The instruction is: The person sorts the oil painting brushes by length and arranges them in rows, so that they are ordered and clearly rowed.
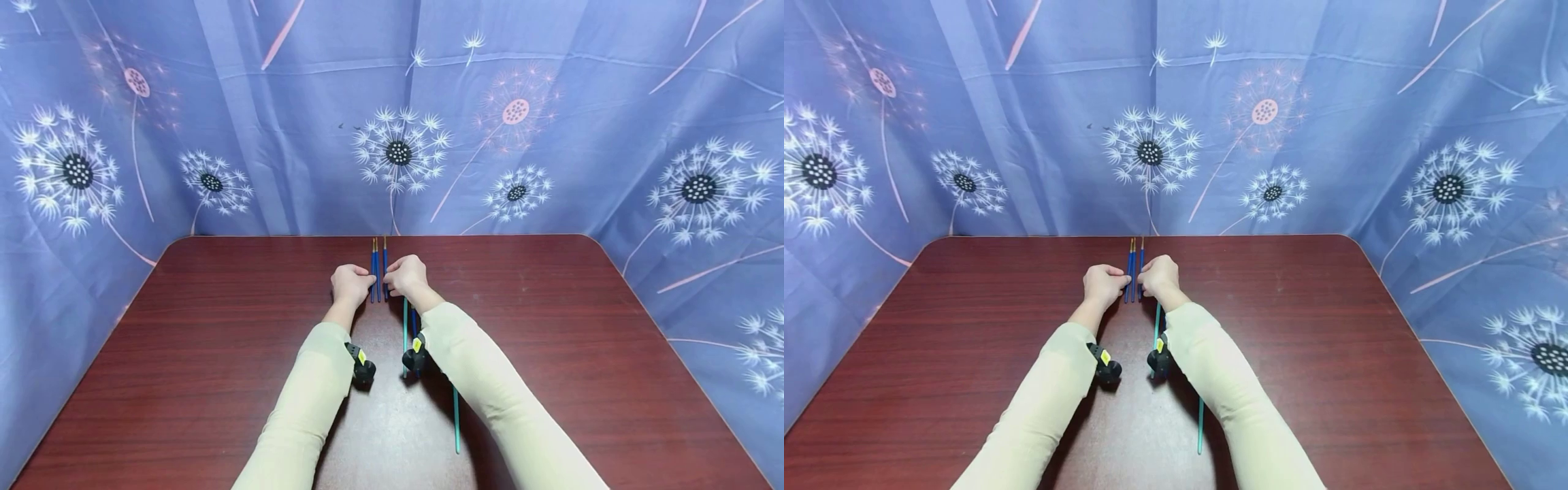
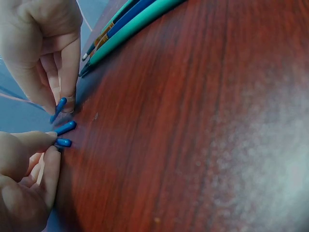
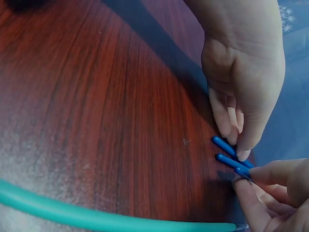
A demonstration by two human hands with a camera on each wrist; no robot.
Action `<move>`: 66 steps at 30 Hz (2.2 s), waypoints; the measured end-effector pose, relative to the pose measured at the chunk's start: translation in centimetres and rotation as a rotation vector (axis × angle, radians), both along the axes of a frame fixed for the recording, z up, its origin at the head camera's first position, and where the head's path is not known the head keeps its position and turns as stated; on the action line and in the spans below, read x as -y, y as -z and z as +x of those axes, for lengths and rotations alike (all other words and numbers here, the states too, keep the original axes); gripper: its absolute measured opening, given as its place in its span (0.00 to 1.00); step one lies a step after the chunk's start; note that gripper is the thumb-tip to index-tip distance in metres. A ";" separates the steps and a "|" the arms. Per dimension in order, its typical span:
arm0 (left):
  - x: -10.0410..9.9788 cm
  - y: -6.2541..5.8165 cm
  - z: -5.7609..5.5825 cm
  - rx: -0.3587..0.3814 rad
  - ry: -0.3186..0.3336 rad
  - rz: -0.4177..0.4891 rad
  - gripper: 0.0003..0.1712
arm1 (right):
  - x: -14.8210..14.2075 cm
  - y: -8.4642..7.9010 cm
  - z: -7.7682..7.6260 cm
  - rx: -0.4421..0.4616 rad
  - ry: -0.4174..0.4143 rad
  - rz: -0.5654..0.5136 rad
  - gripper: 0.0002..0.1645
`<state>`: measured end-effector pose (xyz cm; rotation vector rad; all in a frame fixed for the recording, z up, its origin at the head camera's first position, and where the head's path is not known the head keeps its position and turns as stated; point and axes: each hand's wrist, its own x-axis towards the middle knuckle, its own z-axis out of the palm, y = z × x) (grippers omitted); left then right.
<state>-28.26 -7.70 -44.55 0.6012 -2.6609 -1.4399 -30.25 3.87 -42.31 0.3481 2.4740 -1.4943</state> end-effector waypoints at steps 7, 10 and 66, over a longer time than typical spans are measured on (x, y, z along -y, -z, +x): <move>0.1 0.4 -0.1 -0.009 0.020 -0.006 0.10 | 0.0 0.2 0.0 0.006 -0.011 -0.016 0.06; 0.1 0.3 -0.1 -0.006 0.019 -0.009 0.09 | -0.1 0.3 0.0 0.006 -0.008 -0.019 0.06; 0.3 0.5 0.5 0.000 0.148 -0.070 0.13 | -6.9 0.4 4.2 -0.118 -0.054 -0.203 0.14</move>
